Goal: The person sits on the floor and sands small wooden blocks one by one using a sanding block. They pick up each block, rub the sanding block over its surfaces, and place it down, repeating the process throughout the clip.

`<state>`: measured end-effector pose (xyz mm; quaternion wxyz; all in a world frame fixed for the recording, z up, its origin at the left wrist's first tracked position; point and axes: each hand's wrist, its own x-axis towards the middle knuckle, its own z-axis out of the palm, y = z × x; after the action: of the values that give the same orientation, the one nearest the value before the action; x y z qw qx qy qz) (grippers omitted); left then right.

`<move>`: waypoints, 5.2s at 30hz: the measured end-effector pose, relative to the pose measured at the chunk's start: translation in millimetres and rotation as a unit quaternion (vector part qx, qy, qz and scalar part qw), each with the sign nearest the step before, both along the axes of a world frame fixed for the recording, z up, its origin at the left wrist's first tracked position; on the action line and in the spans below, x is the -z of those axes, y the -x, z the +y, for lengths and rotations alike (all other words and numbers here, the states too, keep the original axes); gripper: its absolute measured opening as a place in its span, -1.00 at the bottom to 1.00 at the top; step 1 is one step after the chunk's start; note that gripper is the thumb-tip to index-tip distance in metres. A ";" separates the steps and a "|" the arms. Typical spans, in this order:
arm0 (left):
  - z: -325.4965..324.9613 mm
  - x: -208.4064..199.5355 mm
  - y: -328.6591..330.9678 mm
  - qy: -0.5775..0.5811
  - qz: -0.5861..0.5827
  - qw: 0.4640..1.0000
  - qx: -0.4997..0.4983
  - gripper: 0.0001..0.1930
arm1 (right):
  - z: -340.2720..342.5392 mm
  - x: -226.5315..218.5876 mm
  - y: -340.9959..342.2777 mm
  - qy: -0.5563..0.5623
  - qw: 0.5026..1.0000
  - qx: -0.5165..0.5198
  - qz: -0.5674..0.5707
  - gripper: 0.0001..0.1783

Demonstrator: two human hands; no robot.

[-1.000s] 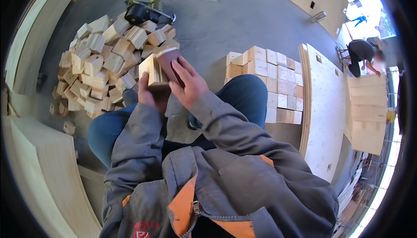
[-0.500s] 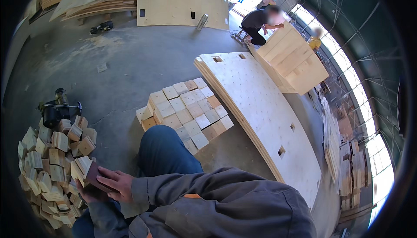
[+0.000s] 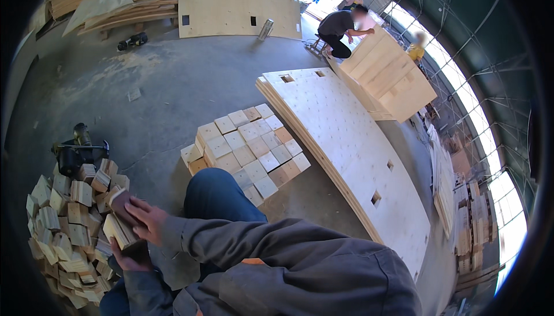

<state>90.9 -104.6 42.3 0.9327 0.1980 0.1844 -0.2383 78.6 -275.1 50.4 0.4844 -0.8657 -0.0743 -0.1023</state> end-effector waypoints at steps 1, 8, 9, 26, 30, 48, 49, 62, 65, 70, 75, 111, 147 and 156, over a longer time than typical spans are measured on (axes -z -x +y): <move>4.5 8.3 -4.9 -0.002 0.005 1.000 -0.015 -0.28 | 6.1 4.2 17.9 0.009 0.999 -0.022 -0.021 -0.18; 20.6 -2.7 -12.9 0.019 0.021 0.997 0.069 -0.13 | 18.6 -13.5 31.5 0.022 0.995 -0.061 -0.075 -0.12; 28.9 20.8 -17.8 0.008 0.028 0.995 0.095 -0.15 | 17.9 -12.4 18.8 0.025 0.995 -0.053 -0.081 -0.13; 18.4 16.6 -19.0 -0.010 0.033 0.999 0.002 -0.20 | 18.6 -23.6 42.0 0.008 0.992 -0.095 -0.082 -0.16; 4.8 14.5 -10.1 0.014 0.010 0.998 0.059 -0.21 | 5.8 -15.3 -3.0 0.004 0.999 -0.037 -0.027 -0.20; 14.6 19.2 -14.3 0.017 0.052 0.995 0.084 -0.22 | 5.9 -19.9 16.3 0.006 0.996 -0.049 -0.075 -0.19; 0.4 1.4 -5.7 0.023 0.020 0.998 0.052 -0.24 | 3.4 -17.6 1.7 0.005 0.998 -0.023 -0.065 -0.20; 8.2 1.8 -10.6 0.013 0.017 1.000 0.019 -0.20 | 13.4 -6.0 46.6 -0.001 0.997 -0.066 -0.049 -0.13; 21.5 18.1 -15.7 0.034 -0.010 0.997 0.068 -0.20 | 15.0 -11.8 53.6 -0.010 0.996 -0.080 -0.032 -0.12; 6.8 9.7 -8.0 -0.017 0.032 0.998 0.049 -0.23 | 3.1 -13.6 -15.3 -0.003 0.999 0.003 -0.041 -0.17; -8.3 5.4 2.8 -0.023 -0.026 0.997 0.068 -0.26 | -16.0 3.0 -43.9 -0.042 0.997 0.057 0.024 -0.19; -14.4 -16.7 5.3 0.013 0.010 0.991 0.133 -0.23 | -12.7 -19.8 -29.1 -0.016 1.000 0.021 0.003 -0.21; 6.8 -6.9 -7.9 0.007 -0.028 0.999 -0.018 -0.32 | 7.8 -20.4 -4.9 0.062 0.987 -0.036 -0.144 -0.35; 0.4 -13.6 -2.0 0.002 -0.041 0.999 -0.007 -0.32 | -9.8 -22.7 -15.5 0.020 0.990 0.012 -0.137 -0.40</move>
<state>92.9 -104.3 55.8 0.9416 0.2047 0.1471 -0.2234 94.1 -284.9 73.2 0.4508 -0.8538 -0.1321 -0.2243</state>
